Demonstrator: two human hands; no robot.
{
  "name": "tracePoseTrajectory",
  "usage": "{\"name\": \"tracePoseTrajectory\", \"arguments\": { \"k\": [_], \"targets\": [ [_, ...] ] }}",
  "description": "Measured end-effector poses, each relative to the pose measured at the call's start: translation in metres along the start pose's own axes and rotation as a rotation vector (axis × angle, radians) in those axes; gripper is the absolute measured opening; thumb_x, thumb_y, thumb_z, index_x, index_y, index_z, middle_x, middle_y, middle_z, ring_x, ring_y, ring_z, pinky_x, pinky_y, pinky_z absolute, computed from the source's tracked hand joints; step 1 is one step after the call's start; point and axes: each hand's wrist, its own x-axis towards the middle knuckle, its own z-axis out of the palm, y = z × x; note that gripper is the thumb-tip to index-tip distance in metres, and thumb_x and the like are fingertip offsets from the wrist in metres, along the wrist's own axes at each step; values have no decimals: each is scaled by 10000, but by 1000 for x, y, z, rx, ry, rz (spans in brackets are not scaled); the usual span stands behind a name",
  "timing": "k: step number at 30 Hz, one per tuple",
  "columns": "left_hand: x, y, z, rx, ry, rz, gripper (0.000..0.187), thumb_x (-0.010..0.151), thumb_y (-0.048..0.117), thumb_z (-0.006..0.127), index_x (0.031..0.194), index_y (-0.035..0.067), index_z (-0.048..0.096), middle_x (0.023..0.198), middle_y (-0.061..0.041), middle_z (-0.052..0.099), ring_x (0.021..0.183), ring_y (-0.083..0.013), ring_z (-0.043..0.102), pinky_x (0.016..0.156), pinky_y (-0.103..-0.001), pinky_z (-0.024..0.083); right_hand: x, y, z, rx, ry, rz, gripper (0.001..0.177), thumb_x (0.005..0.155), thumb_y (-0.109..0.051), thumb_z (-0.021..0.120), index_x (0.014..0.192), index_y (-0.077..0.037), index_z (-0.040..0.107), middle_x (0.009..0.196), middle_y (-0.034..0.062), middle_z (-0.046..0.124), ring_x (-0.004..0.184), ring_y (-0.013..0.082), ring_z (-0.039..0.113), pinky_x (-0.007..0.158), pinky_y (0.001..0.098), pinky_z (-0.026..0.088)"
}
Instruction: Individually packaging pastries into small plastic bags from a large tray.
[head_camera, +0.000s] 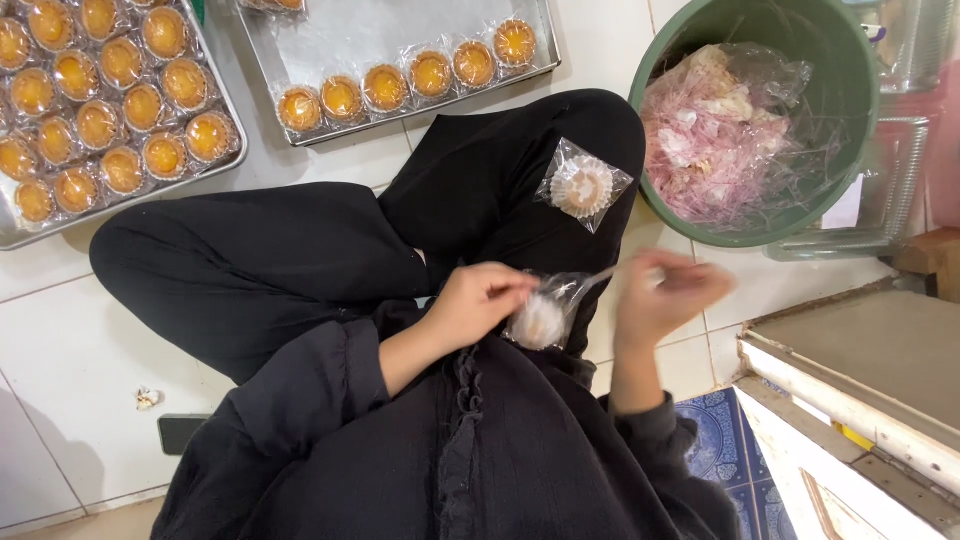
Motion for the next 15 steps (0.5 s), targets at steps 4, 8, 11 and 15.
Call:
{"name": "tracePoseTrajectory", "arguments": {
  "k": [4,8,11,15],
  "targets": [
    [26,-16,2,-210,195,-122,331,879,-31,694,1195,60,736,995,-159,753,880,-181,733,772,-284,624,18,52,-13,552,531,804,305,948,81,425,1001,-188,292,844,-30,478,746,230,752,664,235,576],
    [30,-17,-14,-260,204,-211,390,849,-23,754,1232,37,711,985,-161,751,863,-175,754,768,-260,644,5,7,-7,711,211,893,473,762,206,385,933,-234,374,754,-34,437,402,88,425,381,201,268],
    [30,-12,-16,-203,133,-264,345,819,7,799,1158,-1,737,975,-173,773,848,-139,732,760,-233,615,-32,-4,-4,395,-114,745,385,828,128,654,1028,-156,488,877,56,665,546,110,637,482,196,450],
    [41,-2,-12,-59,115,-284,257,814,63,819,1068,45,787,869,-121,788,755,-125,728,669,-245,602,-19,-41,3,262,-199,682,391,838,60,774,1059,-116,503,829,109,713,404,91,495,386,195,368]
  ]
}}
